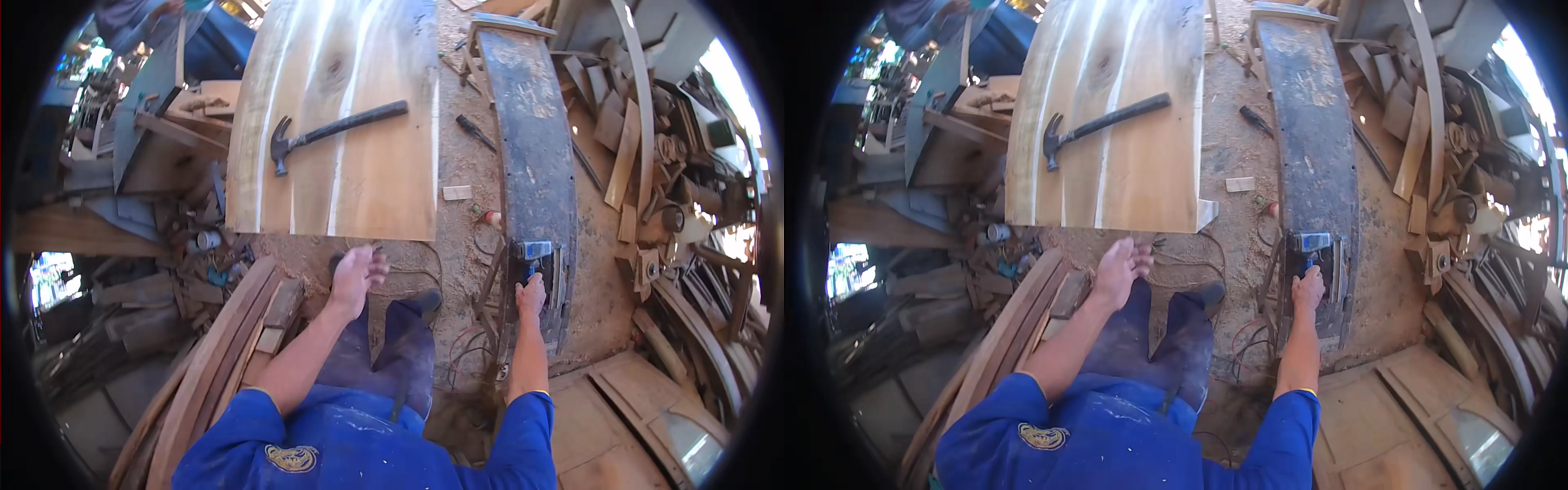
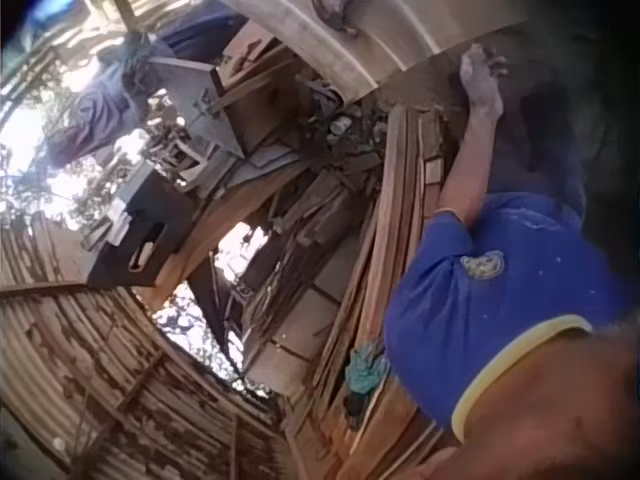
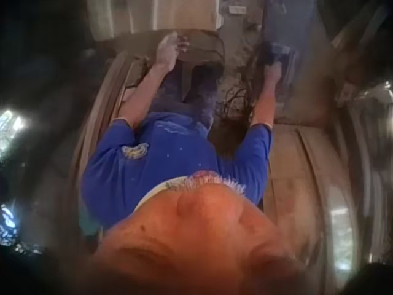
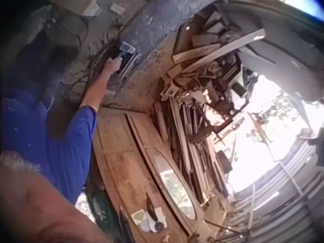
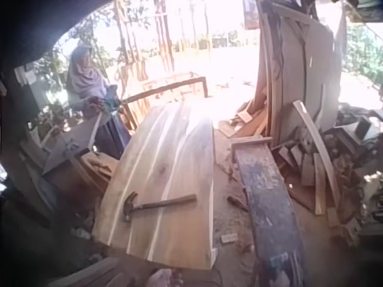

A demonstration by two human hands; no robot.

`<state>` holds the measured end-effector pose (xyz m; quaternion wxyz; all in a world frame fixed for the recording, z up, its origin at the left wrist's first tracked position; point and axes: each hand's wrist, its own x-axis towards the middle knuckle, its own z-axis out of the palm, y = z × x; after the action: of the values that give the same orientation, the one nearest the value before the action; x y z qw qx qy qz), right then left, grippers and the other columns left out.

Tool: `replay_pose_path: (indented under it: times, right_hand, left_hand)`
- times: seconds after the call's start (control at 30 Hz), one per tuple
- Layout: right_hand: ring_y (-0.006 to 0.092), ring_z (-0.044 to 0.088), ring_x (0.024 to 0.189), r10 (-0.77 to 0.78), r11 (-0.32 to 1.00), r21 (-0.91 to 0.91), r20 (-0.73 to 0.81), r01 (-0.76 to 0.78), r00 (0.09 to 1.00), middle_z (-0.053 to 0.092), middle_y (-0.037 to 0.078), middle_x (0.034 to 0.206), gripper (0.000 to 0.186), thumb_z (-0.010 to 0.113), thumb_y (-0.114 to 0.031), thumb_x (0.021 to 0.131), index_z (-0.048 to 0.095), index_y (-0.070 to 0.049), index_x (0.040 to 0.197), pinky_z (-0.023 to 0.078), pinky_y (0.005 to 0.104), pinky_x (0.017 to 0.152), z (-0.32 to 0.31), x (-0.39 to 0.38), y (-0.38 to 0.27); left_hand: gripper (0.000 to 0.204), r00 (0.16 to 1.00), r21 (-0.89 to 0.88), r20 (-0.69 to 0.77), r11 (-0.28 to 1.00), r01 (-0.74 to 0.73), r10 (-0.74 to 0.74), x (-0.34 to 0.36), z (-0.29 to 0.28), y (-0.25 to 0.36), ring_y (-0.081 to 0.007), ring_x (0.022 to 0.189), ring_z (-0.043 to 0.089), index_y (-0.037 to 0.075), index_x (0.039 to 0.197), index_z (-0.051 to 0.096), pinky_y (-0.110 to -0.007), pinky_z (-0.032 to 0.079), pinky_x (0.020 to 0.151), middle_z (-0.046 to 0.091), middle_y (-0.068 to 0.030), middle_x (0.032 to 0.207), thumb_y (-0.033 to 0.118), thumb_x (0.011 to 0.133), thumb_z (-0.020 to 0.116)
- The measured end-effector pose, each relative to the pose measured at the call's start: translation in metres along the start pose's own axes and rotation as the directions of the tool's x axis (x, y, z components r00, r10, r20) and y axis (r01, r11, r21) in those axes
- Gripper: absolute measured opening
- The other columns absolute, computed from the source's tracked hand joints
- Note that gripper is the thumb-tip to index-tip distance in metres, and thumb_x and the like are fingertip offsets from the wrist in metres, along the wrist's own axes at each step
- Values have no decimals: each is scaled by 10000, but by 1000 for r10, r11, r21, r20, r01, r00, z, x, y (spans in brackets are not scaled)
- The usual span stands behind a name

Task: The person builds a wooden furniture piece by using a nail gun and a hammer to attach wooden slats to a larger curved board, and then marks the board with a pencil.

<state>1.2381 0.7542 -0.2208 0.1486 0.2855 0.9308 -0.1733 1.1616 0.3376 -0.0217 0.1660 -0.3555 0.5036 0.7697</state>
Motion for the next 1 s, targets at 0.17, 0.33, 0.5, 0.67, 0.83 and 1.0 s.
replay_pose_path:
  times: [0.17,0.33,0.5,0.67,0.83,1.0]
  right_hand:
    - [508,636,876,-8,992,124,-41,13,999,633,257,880,462,688,-155,746,422,-77,1114,489,539,798,-4,19,17]
    - [534,636,921,30,993,117,-49,-24,998,651,317,950,551,679,-230,776,383,-87,1219,485,551,831,-69,-17,-29]
    - [220,650,575,14,927,370,-182,55,983,692,134,760,497,712,-232,846,549,22,1240,536,364,607,-122,-82,-42]
    - [206,684,630,-107,697,709,246,-104,963,687,128,773,309,702,-170,838,602,47,1035,543,351,603,-235,-178,-186]
    - [157,649,551,-202,587,798,313,-141,928,651,75,665,182,665,-131,837,631,32,912,508,315,530,-242,-192,-271]
    - [162,600,478,-171,787,613,331,-73,928,628,85,622,175,649,-103,863,641,34,755,483,306,462,-220,-186,-312]
  left_hand:
    - [349,1000,-171,6,985,-26,27,47,11,3,-180,782,666,29,1138,608,-327,534,666,693,-84,926,363,1038,594]
    - [302,996,-39,-82,999,17,-20,50,-4,7,-150,762,679,68,1049,644,-307,538,629,691,-43,855,361,984,688]
    - [279,996,-67,-3,994,86,-86,58,-3,15,-131,681,661,106,1013,638,-292,513,608,691,-10,829,358,946,737]
    - [313,996,-168,2,982,85,-86,65,-13,6,-148,863,653,117,1097,626,-385,509,795,689,-5,946,343,928,761]
    - [529,1000,-186,28,983,-2,7,71,-11,-9,-193,1268,486,105,1342,546,-506,435,984,578,-51,1338,343,922,764]
    - [462,998,-159,64,987,-11,22,79,-14,-13,-172,1139,564,57,1297,600,-372,438,1002,642,-44,1234,263,921,770]
